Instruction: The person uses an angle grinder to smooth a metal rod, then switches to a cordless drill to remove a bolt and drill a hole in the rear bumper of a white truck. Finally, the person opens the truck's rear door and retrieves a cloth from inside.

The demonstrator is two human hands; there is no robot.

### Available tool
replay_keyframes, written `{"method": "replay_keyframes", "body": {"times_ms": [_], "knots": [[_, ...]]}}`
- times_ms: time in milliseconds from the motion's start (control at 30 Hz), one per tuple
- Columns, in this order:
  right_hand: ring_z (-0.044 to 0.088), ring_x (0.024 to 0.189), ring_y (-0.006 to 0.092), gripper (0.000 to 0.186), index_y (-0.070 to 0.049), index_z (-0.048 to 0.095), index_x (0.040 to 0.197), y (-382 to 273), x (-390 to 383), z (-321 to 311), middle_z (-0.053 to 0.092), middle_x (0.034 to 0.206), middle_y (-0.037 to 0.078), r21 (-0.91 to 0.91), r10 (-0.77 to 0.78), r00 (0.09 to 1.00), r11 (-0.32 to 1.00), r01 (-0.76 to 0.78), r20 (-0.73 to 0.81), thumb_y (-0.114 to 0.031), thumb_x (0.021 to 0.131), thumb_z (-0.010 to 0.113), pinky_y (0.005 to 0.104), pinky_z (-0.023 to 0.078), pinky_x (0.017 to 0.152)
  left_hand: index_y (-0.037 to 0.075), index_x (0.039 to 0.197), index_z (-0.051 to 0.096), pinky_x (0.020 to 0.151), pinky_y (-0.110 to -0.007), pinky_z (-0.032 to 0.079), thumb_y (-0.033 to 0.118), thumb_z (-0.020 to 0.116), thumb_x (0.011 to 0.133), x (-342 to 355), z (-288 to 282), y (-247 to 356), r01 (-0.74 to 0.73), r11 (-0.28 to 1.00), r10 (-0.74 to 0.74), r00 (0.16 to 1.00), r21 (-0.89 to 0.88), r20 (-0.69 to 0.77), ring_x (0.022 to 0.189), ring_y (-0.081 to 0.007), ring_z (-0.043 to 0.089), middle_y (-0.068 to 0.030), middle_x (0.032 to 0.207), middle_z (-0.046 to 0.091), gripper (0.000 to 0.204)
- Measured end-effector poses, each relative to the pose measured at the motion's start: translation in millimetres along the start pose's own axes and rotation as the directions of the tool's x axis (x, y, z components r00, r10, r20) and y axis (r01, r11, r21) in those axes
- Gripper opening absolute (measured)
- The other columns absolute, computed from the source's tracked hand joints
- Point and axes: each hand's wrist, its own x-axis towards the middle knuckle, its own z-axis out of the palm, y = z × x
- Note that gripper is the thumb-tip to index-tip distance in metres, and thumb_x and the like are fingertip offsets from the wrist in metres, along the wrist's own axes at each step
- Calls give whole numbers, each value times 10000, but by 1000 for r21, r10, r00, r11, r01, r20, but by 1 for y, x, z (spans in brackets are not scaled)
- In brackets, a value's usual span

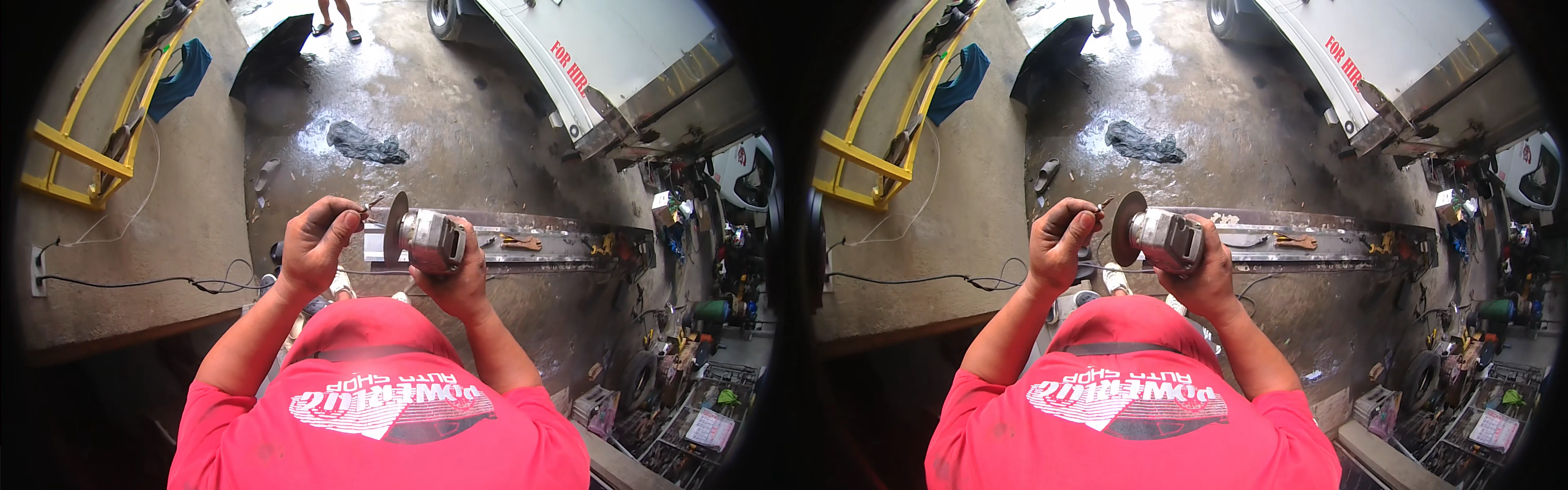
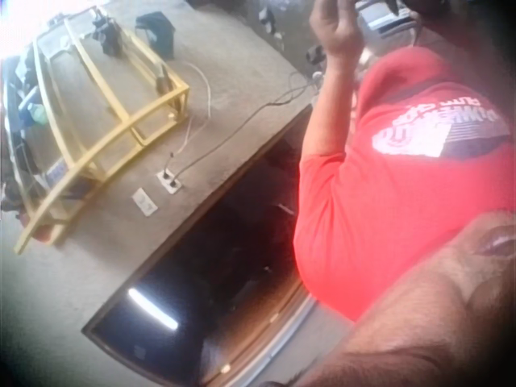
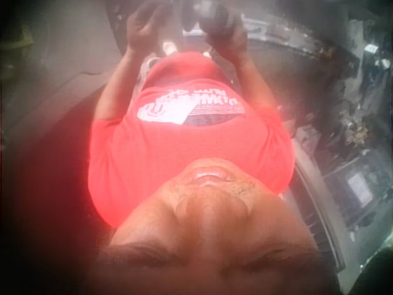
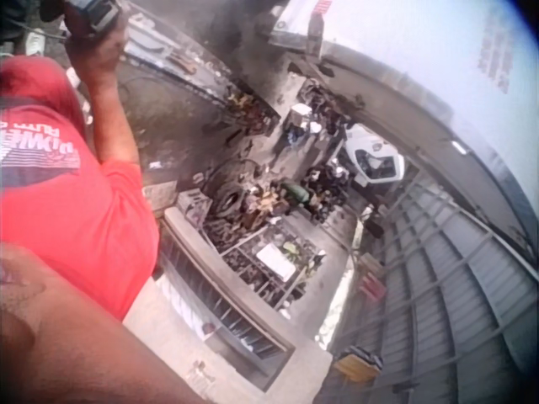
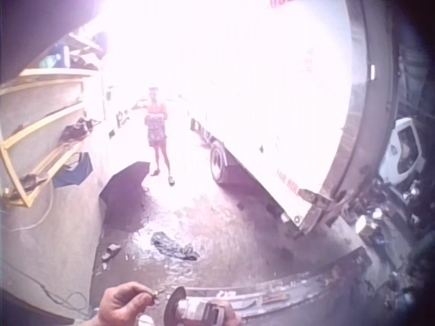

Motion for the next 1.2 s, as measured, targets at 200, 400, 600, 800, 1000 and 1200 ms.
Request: {"method": "replay_keyframes", "body": {"times_ms": [200,400,600,800,1000,1200], "knots": [[728,1019,298,834,-47,460,1384,2,-2,0,692,1122,148,-4,-8,1000,1000,8,9,-93,683,909,380,571,892,25,1111,696,723,-194,452,195,670,1054,0,1,2,-3,1000,3,1000,2,5,842,-34,594,12,987,719,181],[737,985,295,824,-61,459,1368,4,2,0,695,1098,130,-12,-27,999,1000,27,24,-87,678,909,380,575,859,17,1116,694,782,-200,472,173,676,1048,1,0,0,-19,999,19,1000,37,9,883,-43,607,12,993,715,171],[736,986,276,800,-65,468,1356,7,3,0,697,1098,126,19,-1,1000,1000,1,29,-74,681,898,376,574,860,12,1104,700,805,-209,478,151,677,1045,3,3,2,-61,996,59,998,61,27,902,-53,608,7,1001,715,152],[769,961,284,751,-85,510,1330,7,7,0,751,1049,128,26,12,1000,1000,-13,14,-84,685,894,386,604,819,-9,1096,704,827,-222,484,114,677,1037,6,4,2,-74,995,71,997,74,44,915,-61,607,-3,994,713,139],[673,1088,183,760,-43,495,1347,10,5,-2,693,1182,96,156,152,984,974,-165,91,-49,697,889,348,541,964,-21,1052,720,797,-222,488,84,686,1023,9,5,8,-65,992,58,996,105,62,888,-62,606,-4,959,713,114],[736,1059,264,771,-69,499,1354,19,7,-1,721,1154,140,101,67,996,992,-72,57,-74,690,892,374,580,916,-24,1053,718,784,-227,496,86,684,1023,11,3,10,-68,985,58,996,157,63,868,-63,608,-9,929,714,119]]}}
